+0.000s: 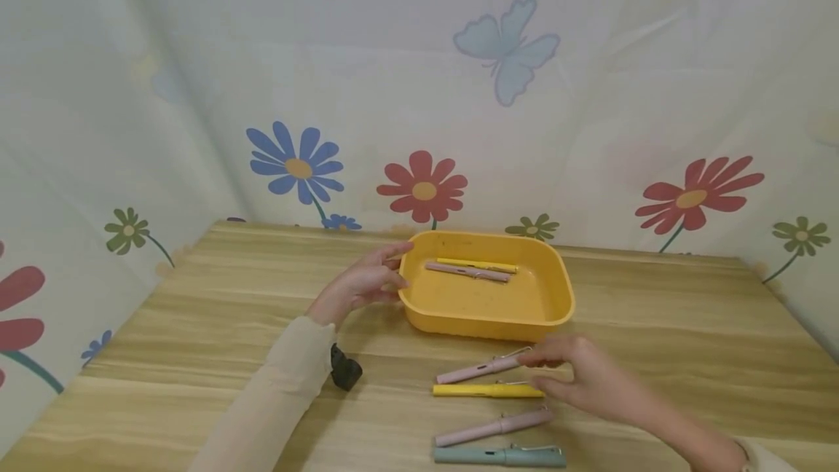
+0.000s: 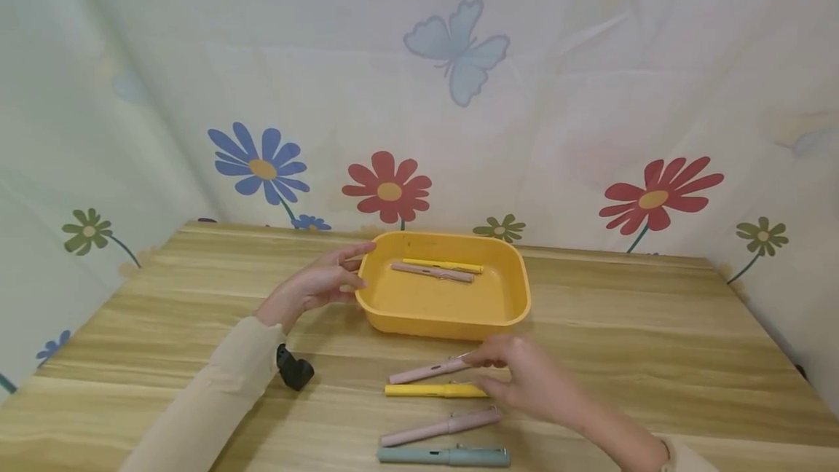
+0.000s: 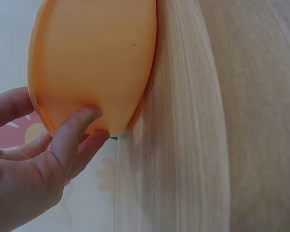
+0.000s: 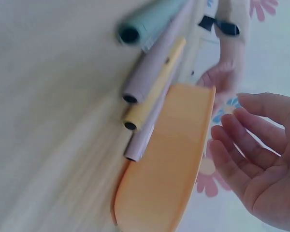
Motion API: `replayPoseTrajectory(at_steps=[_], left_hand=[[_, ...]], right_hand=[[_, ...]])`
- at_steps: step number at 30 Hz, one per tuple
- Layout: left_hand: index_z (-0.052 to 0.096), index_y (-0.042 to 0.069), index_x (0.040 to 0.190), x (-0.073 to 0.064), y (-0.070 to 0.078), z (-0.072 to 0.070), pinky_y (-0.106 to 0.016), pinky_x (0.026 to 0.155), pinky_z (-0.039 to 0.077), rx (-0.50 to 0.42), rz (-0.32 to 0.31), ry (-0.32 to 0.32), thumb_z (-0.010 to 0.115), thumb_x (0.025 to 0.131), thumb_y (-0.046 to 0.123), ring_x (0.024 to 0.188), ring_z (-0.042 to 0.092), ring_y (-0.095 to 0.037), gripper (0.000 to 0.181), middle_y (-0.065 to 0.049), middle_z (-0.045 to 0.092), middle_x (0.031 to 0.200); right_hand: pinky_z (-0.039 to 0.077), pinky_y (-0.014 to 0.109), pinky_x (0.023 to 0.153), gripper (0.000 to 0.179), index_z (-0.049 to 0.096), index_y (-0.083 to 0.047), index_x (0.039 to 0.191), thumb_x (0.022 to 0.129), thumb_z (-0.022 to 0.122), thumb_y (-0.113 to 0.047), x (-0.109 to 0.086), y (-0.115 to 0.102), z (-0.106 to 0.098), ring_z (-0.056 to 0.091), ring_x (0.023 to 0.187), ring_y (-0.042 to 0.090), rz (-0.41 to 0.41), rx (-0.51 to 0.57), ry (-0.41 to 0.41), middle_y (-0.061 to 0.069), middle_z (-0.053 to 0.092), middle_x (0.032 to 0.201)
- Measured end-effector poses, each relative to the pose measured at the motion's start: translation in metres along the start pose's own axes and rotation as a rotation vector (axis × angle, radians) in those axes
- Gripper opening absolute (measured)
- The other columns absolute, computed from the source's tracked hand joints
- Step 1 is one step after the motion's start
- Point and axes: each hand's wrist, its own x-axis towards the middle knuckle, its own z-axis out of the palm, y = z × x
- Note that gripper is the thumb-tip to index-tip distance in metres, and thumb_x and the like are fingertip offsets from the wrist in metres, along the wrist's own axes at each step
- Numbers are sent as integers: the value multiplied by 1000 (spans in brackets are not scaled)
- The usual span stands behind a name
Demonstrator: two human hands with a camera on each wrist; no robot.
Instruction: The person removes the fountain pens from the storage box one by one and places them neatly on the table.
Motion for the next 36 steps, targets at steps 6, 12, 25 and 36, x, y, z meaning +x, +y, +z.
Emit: replayPoseTrajectory(at_steps=[6, 12, 25, 36], left_hand=[[27, 18, 142, 0, -1, -1, -43, 89, 48, 2, -13, 24, 52, 79, -7, 126, 39, -33, 73, -12, 22, 150], [27, 17, 142, -1, 0, 0, -45, 91, 46, 8, -5, 25, 52, 79, -7, 127, 38, -33, 72, -11, 21, 150], [27, 16, 142, -1, -1, 0, -48, 93, 44, -10, 16, 16, 52, 79, -9, 126, 39, -35, 72, -14, 22, 149], [25, 14, 143, -2, -2, 0, -48, 93, 44, -23, 26, 2, 51, 79, -9, 127, 38, -36, 74, -15, 19, 150]], right_hand=[[55, 29, 70, 20, 68, -2, 98, 79, 66, -6, 27, 13, -14, 64, 83, 19, 33, -16, 67, 9, 69, 95], [53, 39, 79, 26, 65, -1, 107, 82, 63, -6, 51, 39, -19, 61, 95, 30, 113, -19, 62, 14, 66, 105], [51, 45, 79, 30, 62, 6, 108, 81, 63, -6, 95, 79, -4, 61, 95, 33, 58, -110, 19, 20, 65, 106], [52, 39, 79, 32, 61, 10, 109, 78, 62, 0, 116, 93, 8, 62, 95, 29, 50, -121, -69, 22, 65, 105]])
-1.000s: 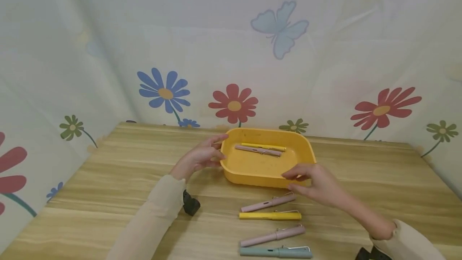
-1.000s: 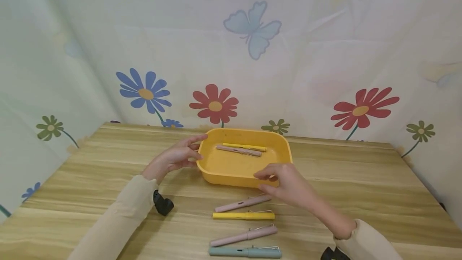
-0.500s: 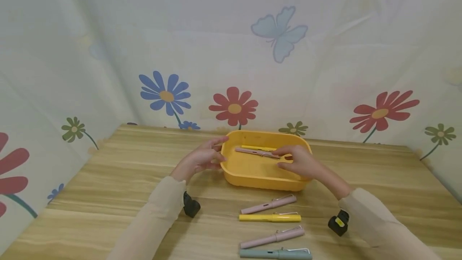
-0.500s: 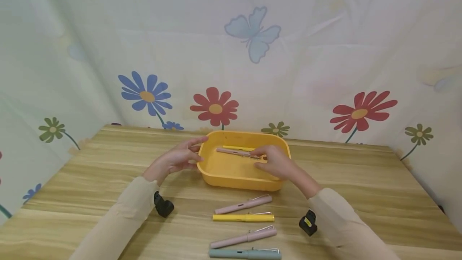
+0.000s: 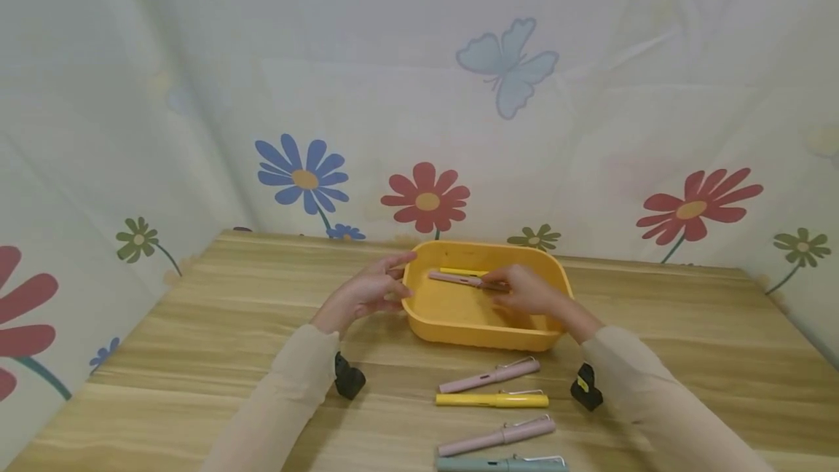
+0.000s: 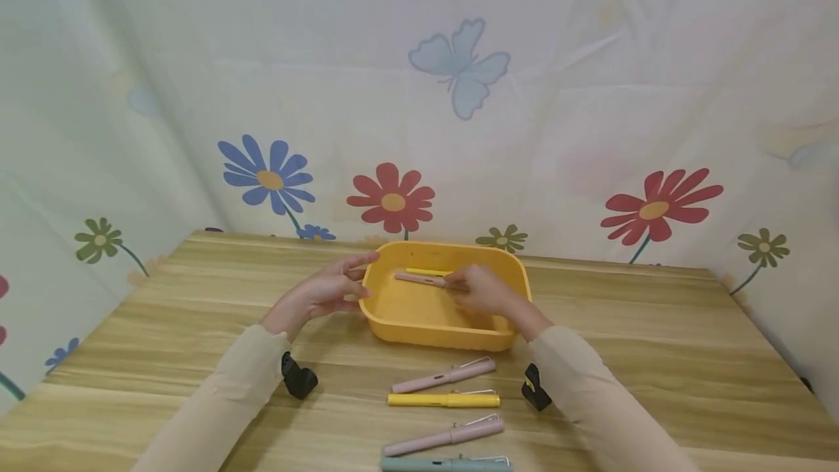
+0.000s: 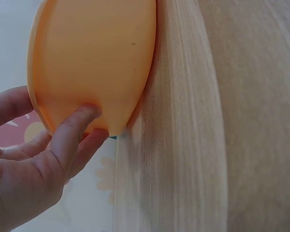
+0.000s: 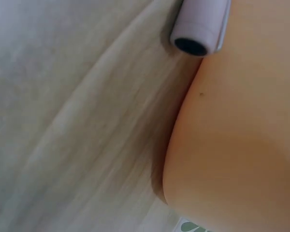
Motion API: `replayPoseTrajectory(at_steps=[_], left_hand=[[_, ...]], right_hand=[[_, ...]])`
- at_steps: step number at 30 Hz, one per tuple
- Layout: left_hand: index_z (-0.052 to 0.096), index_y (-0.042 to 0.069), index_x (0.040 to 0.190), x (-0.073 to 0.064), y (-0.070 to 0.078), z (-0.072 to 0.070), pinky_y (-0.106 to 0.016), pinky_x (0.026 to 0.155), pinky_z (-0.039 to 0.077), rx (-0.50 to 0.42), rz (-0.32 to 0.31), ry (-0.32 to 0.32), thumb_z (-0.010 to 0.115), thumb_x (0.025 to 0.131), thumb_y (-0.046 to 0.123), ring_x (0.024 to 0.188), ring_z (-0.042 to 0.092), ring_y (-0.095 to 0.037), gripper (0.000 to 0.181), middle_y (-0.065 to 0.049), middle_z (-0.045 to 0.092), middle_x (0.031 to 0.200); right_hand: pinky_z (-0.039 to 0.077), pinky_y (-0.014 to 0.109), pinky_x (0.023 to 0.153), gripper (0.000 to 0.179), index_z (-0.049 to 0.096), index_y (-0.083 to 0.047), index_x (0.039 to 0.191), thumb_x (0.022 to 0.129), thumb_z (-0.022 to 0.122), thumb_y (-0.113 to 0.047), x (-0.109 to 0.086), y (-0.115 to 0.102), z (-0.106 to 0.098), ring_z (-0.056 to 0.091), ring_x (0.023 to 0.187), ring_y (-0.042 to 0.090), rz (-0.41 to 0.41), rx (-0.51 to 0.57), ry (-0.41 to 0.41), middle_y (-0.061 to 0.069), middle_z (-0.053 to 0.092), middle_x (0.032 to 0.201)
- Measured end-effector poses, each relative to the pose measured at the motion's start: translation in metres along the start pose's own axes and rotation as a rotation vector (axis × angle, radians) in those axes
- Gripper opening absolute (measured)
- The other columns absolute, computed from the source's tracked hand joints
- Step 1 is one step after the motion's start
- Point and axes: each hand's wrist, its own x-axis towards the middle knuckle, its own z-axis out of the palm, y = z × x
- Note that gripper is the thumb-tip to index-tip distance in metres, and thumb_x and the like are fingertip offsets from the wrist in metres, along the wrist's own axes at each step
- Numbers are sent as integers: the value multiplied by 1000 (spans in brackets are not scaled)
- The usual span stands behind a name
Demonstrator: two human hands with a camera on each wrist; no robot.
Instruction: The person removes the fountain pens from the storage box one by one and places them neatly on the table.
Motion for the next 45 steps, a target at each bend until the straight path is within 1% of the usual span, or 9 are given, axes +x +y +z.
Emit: replayPoseTrajectory(at_steps=[8, 12, 16, 23, 30, 32, 37, 41, 45], left_hand=[[26, 15, 143, -1, -4, 2, -48, 93, 44, -3, -8, 14, 52, 78, -9, 126, 39, -35, 74, -14, 19, 150], [26, 16, 143, -1, -5, 1, -48, 93, 44, -2, -7, 7, 52, 79, -9, 127, 38, -35, 73, -14, 19, 150], [26, 17, 143, 0, -3, 0, -49, 94, 43, -1, -3, -4, 52, 80, -8, 128, 37, -35, 73, -14, 20, 150], [25, 17, 143, 2, 1, 0, -49, 95, 42, 9, -3, -6, 51, 79, -8, 128, 35, -34, 73, -13, 20, 150], [25, 17, 143, 3, 2, -1, -47, 95, 43, 15, -3, 3, 51, 80, -8, 129, 35, -33, 73, -13, 18, 151], [26, 18, 143, 4, 2, -1, -48, 96, 42, 6, -8, 6, 52, 79, -8, 129, 35, -33, 73, -12, 18, 151], [26, 18, 143, 4, 1, -1, -48, 95, 42, 7, -11, 2, 51, 80, -8, 129, 35, -34, 72, -13, 19, 150], [27, 19, 142, 3, 1, -1, -47, 95, 43, 6, -26, 13, 51, 80, -8, 129, 35, -33, 72, -11, 21, 150], [28, 19, 142, 2, 1, 0, -47, 94, 44, 9, -37, 26, 52, 80, -8, 129, 35, -33, 72, -11, 21, 150]], right_hand=[[47, 24, 65, 32, 63, 7, 108, 77, 59, 2, 7, -1, 6, 56, 74, 13, 26, -57, -39, 19, 67, 102], [39, 21, 58, 26, 66, 3, 99, 76, 56, 4, 12, -7, 6, 46, 64, 11, 44, -119, -46, 10, 67, 85], [32, 21, 53, 15, 65, -2, 85, 75, 56, 4, 16, -10, 5, 38, 57, 11, 41, -172, -48, 1, 53, 65], [30, 19, 51, 13, 66, -4, 75, 73, 57, 4, 19, -13, 3, 35, 54, 10, 23, -242, -74, -1, 50, 60], [25, 19, 48, 18, 55, -8, 58, 67, 56, 8, 19, -19, 3, 30, 54, 10, 32, -347, -97, -3, 39, 56], [24, 19, 48, 19, 53, -9, 56, 66, 56, 8, 18, -20, 3, 29, 53, 10, 43, -336, -104, -4, 37, 56], [23, 20, 47, 15, 58, -6, 62, 65, 56, 8, 14, -20, -3, 30, 52, 10, 75, -229, -106, -3, 37, 55], [26, 18, 47, 10, 67, -2, 75, 72, 60, 4, 8, -18, -10, 34, 51, 9, 50, -171, -64, -2, 45, 56], [30, 18, 49, 19, 70, 3, 91, 74, 62, 2, -2, -21, -17, 37, 52, 8, 27, -152, -14, 0, 55, 61]])
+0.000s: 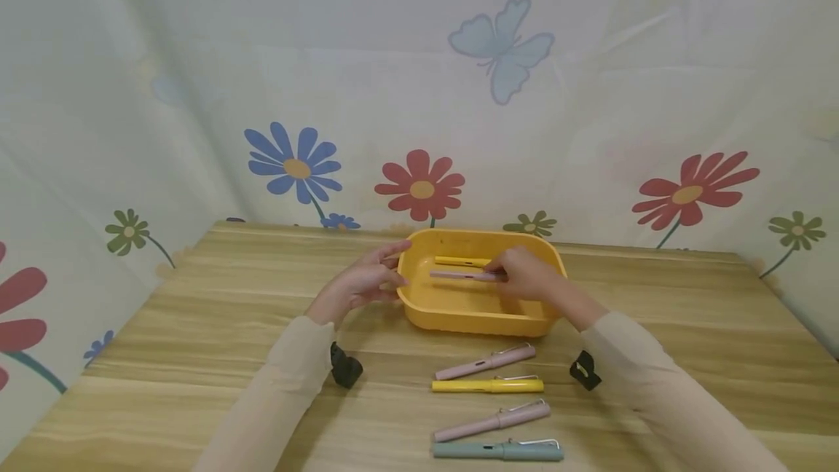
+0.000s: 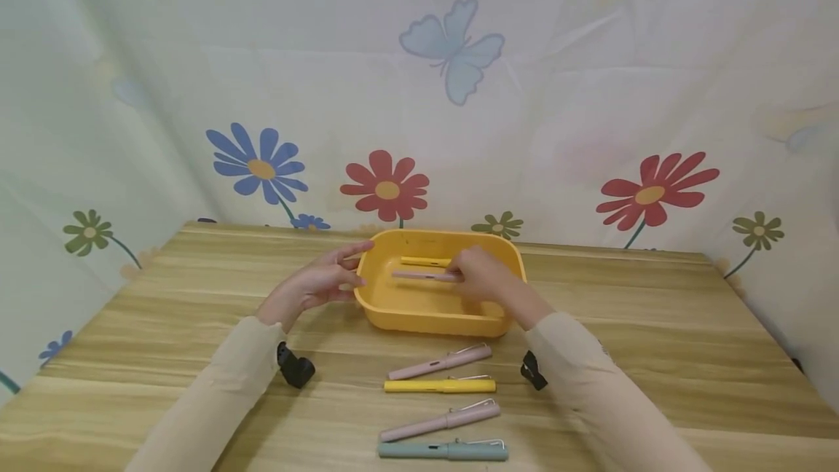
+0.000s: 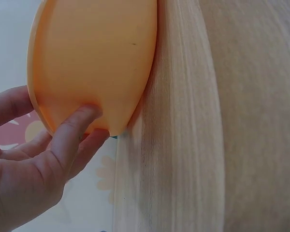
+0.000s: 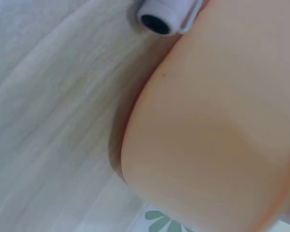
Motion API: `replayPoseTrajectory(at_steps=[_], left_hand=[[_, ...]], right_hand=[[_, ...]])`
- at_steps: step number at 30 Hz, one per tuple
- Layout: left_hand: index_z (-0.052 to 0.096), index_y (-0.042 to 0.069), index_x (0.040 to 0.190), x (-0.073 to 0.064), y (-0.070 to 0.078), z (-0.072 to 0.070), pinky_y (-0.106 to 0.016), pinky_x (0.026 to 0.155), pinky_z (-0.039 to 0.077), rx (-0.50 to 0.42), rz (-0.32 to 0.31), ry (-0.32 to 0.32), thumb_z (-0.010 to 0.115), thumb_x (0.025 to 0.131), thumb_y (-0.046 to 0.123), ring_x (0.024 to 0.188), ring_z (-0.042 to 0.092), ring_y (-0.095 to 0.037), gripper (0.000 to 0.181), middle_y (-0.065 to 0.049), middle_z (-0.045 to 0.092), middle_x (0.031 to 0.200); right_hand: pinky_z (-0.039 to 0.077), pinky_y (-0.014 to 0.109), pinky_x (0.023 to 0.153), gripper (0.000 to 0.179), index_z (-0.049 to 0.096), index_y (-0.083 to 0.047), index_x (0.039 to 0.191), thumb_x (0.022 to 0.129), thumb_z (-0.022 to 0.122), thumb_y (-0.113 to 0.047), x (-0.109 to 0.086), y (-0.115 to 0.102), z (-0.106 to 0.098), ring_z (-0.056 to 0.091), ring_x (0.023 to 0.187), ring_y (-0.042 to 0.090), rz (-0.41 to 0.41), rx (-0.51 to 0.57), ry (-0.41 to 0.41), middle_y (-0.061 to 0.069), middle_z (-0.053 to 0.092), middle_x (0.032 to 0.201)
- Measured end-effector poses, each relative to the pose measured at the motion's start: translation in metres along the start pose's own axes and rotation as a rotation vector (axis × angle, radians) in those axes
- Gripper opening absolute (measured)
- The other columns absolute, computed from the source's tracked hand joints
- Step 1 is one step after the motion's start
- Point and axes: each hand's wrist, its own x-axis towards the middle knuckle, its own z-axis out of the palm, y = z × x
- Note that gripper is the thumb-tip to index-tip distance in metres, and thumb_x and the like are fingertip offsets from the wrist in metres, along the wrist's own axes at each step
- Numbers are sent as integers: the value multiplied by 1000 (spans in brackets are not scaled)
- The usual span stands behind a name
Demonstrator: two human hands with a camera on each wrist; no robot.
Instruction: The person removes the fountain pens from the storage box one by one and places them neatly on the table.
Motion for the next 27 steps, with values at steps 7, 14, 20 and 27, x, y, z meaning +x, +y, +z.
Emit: replayPoseTrajectory(at_steps=[7, 14, 20, 27], left_hand=[[26, 18, 143, -1, 0, -2, -48, 96, 42, -2, 7, -1, 52, 80, -8, 130, 33, -33, 73, -12, 20, 150], [28, 20, 142, -1, -3, -4, -47, 94, 44, 3, -1, 18, 53, 80, -7, 129, 35, -33, 72, -13, 21, 150], [29, 20, 142, -1, -2, -3, -46, 94, 44, 6, 2, 12, 53, 80, -6, 129, 36, -32, 71, -12, 23, 149], [25, 16, 143, -1, -1, -1, -49, 96, 41, -9, 31, -22, 51, 80, -8, 130, 33, -35, 73, -16, 20, 149]], right_hand=[[35, 17, 49, 20, 69, 2, 97, 79, 62, -2, -18, -7, -10, 40, 50, 5, 0, 47, 40, 7, 68, 75], [38, 15, 46, 19, 69, 2, 96, 78, 64, -2, -32, -16, -16, 41, 49, 2, -27, 81, 39, 9, 69, 80], [45, 16, 50, 20, 69, -3, 99, 79, 65, -4, -50, -32, -24, 48, 56, 2, -20, 130, 11, 5, 69, 83], [48, 16, 56, 22, 70, -3, 98, 76, 68, -3, -80, -51, -23, 52, 66, -1, -115, 137, 16, 1, 70, 86]])
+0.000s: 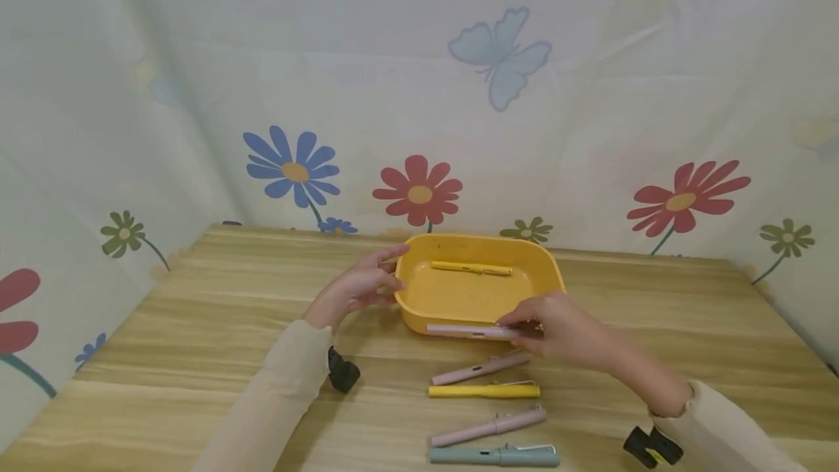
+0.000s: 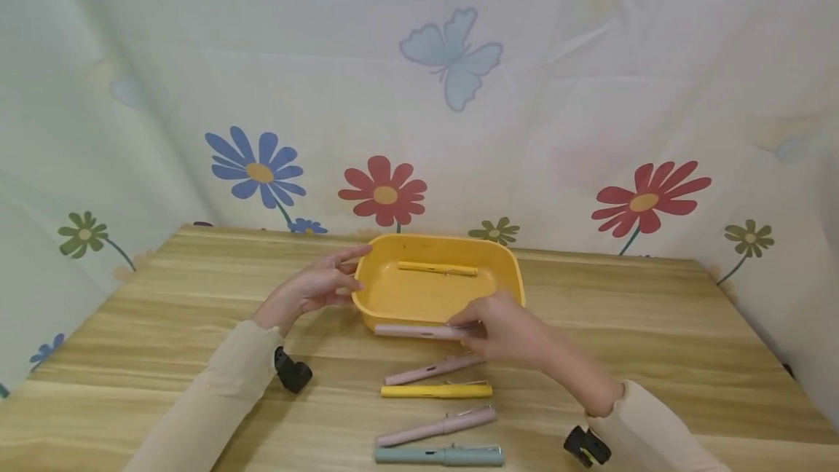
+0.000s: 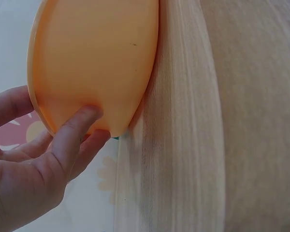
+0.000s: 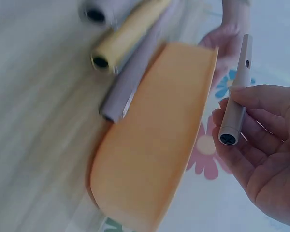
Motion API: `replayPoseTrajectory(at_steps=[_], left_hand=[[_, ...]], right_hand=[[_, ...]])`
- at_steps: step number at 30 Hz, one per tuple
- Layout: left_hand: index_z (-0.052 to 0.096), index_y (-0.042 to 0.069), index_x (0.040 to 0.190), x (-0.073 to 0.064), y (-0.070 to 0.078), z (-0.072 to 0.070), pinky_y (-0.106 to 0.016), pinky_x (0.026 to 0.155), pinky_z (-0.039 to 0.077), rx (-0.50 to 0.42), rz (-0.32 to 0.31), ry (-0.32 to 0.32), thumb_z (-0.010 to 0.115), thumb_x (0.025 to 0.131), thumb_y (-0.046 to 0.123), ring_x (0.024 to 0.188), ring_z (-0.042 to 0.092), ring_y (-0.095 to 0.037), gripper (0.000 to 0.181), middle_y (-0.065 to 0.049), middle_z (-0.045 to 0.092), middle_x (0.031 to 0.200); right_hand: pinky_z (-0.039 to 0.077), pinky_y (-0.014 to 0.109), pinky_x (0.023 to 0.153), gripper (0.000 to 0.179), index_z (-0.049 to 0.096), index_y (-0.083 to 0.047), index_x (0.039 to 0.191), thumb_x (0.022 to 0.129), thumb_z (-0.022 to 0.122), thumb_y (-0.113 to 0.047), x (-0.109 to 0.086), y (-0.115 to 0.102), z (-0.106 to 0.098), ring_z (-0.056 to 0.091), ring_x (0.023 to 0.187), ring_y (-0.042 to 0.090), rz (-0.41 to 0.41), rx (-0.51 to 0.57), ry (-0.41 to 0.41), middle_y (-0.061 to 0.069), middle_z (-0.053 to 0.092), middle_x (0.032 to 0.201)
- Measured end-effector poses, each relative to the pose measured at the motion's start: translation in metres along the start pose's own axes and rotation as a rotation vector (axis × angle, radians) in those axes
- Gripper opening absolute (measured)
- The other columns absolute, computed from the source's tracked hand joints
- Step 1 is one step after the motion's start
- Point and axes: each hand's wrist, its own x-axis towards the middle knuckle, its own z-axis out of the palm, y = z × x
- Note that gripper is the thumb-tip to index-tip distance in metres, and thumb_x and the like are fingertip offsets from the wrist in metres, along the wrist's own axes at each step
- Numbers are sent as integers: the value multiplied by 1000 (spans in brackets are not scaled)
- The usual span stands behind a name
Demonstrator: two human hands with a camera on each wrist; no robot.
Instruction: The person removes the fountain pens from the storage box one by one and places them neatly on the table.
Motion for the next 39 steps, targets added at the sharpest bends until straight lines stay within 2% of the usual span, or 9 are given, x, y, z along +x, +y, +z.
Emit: replayPoseTrajectory(at_steps=[6, 19, 21, 26, 28, 31, 32, 37, 39], left_hand=[[25, 16, 144, -2, 0, 0, -50, 97, 40, -9, -8, 8, 51, 80, -9, 130, 33, -35, 73, -15, 21, 149], [25, 18, 144, 0, 1, 1, -47, 95, 42, 21, -21, 7, 52, 80, -6, 131, 33, -33, 73, -12, 19, 151], [25, 19, 143, 0, 1, 1, -47, 95, 43, 24, -17, 9, 53, 80, -4, 131, 33, -33, 73, -11, 18, 151], [30, 22, 141, -4, 0, -2, -42, 92, 47, 61, -14, 40, 57, 81, 2, 125, 39, -32, 69, -6, 22, 150], [31, 23, 141, -5, 0, -2, -41, 92, 47, 78, -14, 44, 57, 81, 4, 122, 41, -31, 68, -5, 23, 149], [31, 23, 141, -5, 0, -2, -41, 92, 47, 81, -18, 43, 57, 81, 4, 120, 42, -30, 67, -4, 24, 149], [31, 22, 141, -5, 0, -1, -41, 92, 47, 83, -20, 41, 56, 82, 4, 120, 43, -31, 67, -3, 24, 149], [31, 23, 141, -3, 2, 0, -41, 91, 48, 64, -30, 47, 56, 81, 1, 127, 37, -31, 68, -6, 23, 150], [31, 23, 141, -2, 1, 0, -41, 90, 48, 57, -37, 49, 57, 81, 1, 128, 36, -31, 68, -6, 23, 150]], right_hand=[[44, 14, 53, 22, 70, -6, 97, 75, 68, -2, -20, -14, 10, 46, 63, -5, -31, 62, -2, -3, 68, 81], [44, 9, 56, 22, 70, -7, 95, 73, 70, -2, -55, -28, 34, 51, 71, -7, -140, 99, 9, -5, 68, 85], [45, 9, 57, 23, 70, -8, 96, 74, 69, -3, -58, -31, 36, 51, 71, -8, -123, 129, -12, -7, 68, 86], [49, 14, 64, 24, 69, -17, 103, 80, 66, -13, -65, -39, 39, 54, 76, -6, 103, 297, -179, -15, 65, 92], [49, 16, 62, 23, 68, -21, 104, 82, 64, -17, -67, -41, 41, 54, 74, -3, 233, 396, -257, -16, 64, 91], [48, 17, 59, 20, 68, -22, 102, 83, 62, -21, -72, -43, 45, 54, 71, 0, 343, 511, -318, -15, 63, 86], [48, 17, 59, 19, 68, -20, 102, 84, 62, -20, -73, -43, 47, 54, 71, -1, 305, 488, -317, -14, 64, 86], [50, 15, 64, 29, 66, -17, 105, 80, 65, -32, -76, -45, 51, 55, 73, -3, 299, 507, -360, -16, 63, 89], [50, 17, 65, 35, 66, -20, 106, 76, 67, -39, -78, -46, 52, 56, 73, -2, 361, 529, -386, -17, 62, 88]])
